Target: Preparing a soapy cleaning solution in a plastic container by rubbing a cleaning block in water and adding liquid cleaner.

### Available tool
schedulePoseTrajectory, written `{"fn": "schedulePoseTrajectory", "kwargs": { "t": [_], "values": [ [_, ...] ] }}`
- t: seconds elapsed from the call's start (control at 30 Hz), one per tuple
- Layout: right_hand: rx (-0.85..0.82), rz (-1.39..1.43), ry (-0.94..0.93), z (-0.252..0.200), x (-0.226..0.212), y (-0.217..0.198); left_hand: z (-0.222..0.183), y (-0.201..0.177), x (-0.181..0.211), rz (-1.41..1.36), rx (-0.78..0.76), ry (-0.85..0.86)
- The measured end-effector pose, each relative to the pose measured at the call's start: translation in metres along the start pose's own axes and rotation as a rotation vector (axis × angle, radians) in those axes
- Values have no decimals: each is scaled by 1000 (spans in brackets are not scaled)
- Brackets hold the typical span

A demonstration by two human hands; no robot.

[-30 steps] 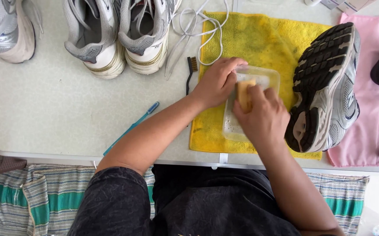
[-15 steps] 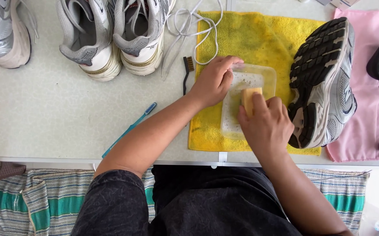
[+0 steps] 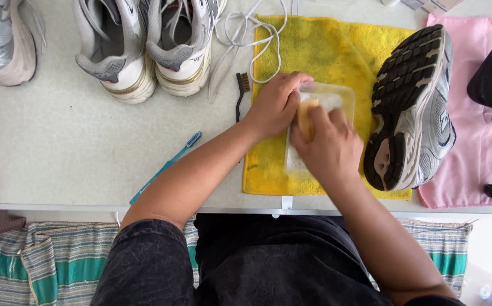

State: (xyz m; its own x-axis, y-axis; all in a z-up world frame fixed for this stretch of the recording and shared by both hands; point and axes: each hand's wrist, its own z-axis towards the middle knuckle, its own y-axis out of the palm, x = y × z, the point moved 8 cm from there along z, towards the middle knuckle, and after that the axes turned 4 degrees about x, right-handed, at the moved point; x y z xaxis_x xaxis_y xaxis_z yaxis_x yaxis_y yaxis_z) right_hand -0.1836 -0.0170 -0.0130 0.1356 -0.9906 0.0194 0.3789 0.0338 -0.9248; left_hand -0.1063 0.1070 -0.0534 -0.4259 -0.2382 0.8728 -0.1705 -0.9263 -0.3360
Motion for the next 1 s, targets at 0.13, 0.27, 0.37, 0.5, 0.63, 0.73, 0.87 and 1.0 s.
{"fn": "schedulePoseTrajectory", "kwargs": {
  "t": [0.13,0.27,0.37,0.5,0.63,0.73,0.87,1.0],
  "values": [
    [-48,16,24,-12,4,-5,2,1,1,13,14,25],
    [36,-132,10,10,9,3,0,-3,6,0,18,31],
    [-79,32,33,5,1,5,4,-2,5,8,-2,48],
    [-51,-42,-30,4,9,5,4,-3,3,-21,15,39],
    [21,-32,-18,16,2,17,4,-6,10,1,2,31],
    [-11,-72,-66,0,-20,-5,2,0,-4,-10,3,32],
    [-76,-24,-23,4,14,11,2,0,-4,-11,22,37],
    [-122,87,23,9,14,22,2,0,0,-5,22,13]
  ]
}}
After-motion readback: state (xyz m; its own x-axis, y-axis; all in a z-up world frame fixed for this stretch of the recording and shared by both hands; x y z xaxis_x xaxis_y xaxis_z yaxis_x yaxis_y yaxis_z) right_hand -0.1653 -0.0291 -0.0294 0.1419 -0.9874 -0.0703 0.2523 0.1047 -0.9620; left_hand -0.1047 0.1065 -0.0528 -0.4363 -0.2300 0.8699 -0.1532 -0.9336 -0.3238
